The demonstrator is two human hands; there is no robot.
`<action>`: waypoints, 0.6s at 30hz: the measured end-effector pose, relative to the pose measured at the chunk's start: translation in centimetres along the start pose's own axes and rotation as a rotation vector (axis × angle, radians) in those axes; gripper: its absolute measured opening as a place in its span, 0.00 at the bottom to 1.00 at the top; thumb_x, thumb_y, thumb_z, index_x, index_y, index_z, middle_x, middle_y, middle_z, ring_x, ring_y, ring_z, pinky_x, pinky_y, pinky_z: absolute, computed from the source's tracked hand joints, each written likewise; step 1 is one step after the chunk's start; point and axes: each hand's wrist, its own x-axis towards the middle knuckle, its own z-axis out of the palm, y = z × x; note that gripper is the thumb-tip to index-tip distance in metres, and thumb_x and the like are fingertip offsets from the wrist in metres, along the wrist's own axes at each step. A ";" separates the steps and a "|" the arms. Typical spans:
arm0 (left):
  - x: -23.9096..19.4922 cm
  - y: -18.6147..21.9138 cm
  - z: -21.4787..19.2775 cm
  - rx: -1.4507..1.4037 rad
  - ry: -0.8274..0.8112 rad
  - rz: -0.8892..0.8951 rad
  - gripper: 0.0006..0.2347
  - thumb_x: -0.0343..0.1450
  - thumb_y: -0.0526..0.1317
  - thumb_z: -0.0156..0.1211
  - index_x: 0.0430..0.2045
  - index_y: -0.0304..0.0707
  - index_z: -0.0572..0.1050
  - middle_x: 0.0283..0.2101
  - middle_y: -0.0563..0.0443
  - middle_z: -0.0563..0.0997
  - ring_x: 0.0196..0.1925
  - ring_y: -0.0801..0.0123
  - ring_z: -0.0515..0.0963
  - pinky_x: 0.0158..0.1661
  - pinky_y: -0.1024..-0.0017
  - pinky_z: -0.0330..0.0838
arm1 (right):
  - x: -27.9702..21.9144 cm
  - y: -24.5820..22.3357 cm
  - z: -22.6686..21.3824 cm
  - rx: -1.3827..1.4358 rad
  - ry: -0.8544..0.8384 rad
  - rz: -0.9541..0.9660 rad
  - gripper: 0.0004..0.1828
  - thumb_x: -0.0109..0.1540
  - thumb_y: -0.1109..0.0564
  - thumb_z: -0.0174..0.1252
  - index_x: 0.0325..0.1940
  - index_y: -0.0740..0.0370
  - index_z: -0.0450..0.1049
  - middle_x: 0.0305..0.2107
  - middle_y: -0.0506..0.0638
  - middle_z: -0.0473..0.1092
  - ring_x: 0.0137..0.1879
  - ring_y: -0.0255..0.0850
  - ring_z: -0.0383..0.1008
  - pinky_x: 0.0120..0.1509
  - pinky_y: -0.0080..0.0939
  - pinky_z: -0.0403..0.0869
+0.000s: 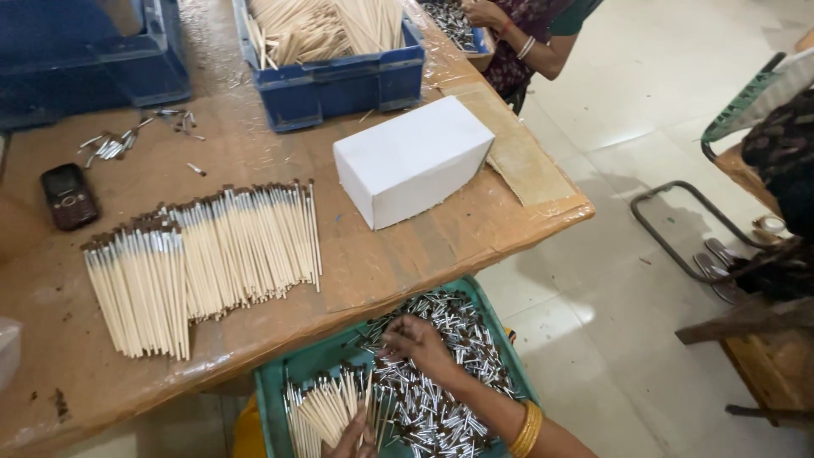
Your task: The recorder is assembling paintbrushes by manually attaching metal ferrules onto wooden handles.
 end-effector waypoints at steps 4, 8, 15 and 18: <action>-0.6 0.2 1.0 0.008 -0.154 0.154 0.14 0.70 0.29 0.59 0.50 0.39 0.73 0.18 0.44 0.75 0.09 0.70 0.65 0.11 0.71 0.58 | -0.4 0.2 -0.1 -0.402 -0.009 -0.196 0.06 0.69 0.59 0.61 0.44 0.67 0.76 0.32 0.56 0.78 0.36 0.43 0.81 0.40 0.39 0.77; -1.1 1.0 1.2 0.034 -0.156 0.097 0.13 0.71 0.30 0.56 0.51 0.38 0.73 0.15 0.44 0.72 0.08 0.67 0.65 0.12 0.67 0.60 | -1.0 -0.6 1.1 0.172 -0.249 0.165 0.06 0.68 0.58 0.59 0.45 0.64 0.71 0.34 0.53 0.78 0.39 0.40 0.83 0.40 0.36 0.82; -1.4 0.9 0.7 -0.026 -0.244 0.038 0.14 0.72 0.33 0.57 0.52 0.33 0.75 0.08 0.48 0.64 0.06 0.69 0.60 0.11 0.69 0.53 | -1.5 -2.4 1.8 0.299 -0.260 0.237 0.09 0.68 0.53 0.59 0.42 0.61 0.70 0.34 0.53 0.79 0.37 0.38 0.82 0.37 0.34 0.81; 0.1 -0.9 -0.8 -0.074 -0.158 -0.071 0.14 0.71 0.32 0.57 0.52 0.38 0.74 0.11 0.46 0.65 0.09 0.67 0.62 0.14 0.67 0.54 | -1.2 -2.1 1.1 0.290 -0.332 0.208 0.07 0.68 0.56 0.60 0.41 0.60 0.69 0.33 0.53 0.78 0.36 0.38 0.81 0.35 0.35 0.80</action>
